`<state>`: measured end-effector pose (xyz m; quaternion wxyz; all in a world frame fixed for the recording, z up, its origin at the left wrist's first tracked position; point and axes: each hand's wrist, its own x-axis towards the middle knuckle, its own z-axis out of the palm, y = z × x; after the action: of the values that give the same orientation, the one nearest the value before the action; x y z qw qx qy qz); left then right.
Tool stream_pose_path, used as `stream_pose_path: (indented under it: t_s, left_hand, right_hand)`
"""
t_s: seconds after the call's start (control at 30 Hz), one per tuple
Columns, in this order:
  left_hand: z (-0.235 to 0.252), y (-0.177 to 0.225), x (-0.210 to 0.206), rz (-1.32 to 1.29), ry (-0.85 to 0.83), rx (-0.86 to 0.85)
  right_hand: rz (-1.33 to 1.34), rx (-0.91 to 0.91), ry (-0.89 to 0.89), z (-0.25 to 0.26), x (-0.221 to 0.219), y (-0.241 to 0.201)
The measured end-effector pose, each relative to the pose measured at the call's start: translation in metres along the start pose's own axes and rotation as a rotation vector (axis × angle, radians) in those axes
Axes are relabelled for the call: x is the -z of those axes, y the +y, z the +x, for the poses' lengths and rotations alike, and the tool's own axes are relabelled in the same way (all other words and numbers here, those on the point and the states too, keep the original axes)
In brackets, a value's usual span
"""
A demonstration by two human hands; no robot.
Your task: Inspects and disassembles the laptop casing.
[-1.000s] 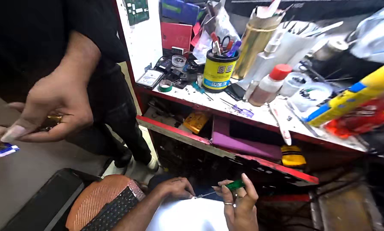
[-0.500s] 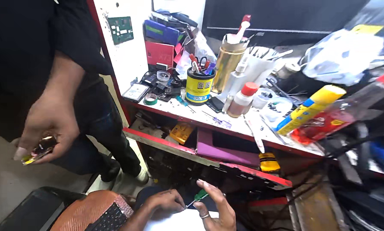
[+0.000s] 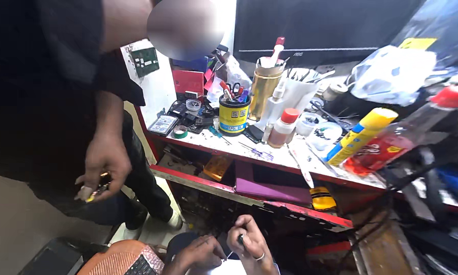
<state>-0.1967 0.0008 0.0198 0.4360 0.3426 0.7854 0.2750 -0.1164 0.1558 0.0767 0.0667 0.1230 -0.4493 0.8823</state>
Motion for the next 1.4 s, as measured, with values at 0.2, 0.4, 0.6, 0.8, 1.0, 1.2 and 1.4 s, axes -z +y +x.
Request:
stream_pose_path:
  t_s: [0.2, 0.4, 0.6, 0.8, 1.0, 1.2, 1.4]
  left_hand:
    - [-0.037, 0.029, -0.013, -0.057, 0.394, -0.237]
    - [-0.029, 0.038, -0.040, -0.016, 0.717, -0.252]
    - [-0.027, 0.043, -0.047, 0.043, 0.816, -0.200]
    - [-0.032, 0.031, -0.025, 0.100, 0.315, 0.116]
    - [-0.025, 0.018, -0.022, 0.006, 0.180, 0.228]
    - [-0.024, 0.014, -0.028, -0.027, 0.218, 0.188]
    - [-0.023, 0.018, -0.033, 0.042, 0.260, 0.149]
  right_hand:
    - [-0.250, 0.095, 0.146, -0.002, 0.017, -0.004]
    - [-0.820, 0.113, 0.196, -0.018, 0.015, -0.002]
    - [-0.855, -0.133, 0.275, -0.044, 0.007, 0.011]
    - [-0.757, -0.104, 0.285, -0.045, 0.014, 0.014]
    - [-0.688, -0.205, 0.245, -0.045, 0.008, 0.017]
    - [-0.810, -0.091, 0.246, -0.045, 0.011, 0.022]
    - [-0.790, -0.069, 0.210, -0.044, 0.008, 0.017]
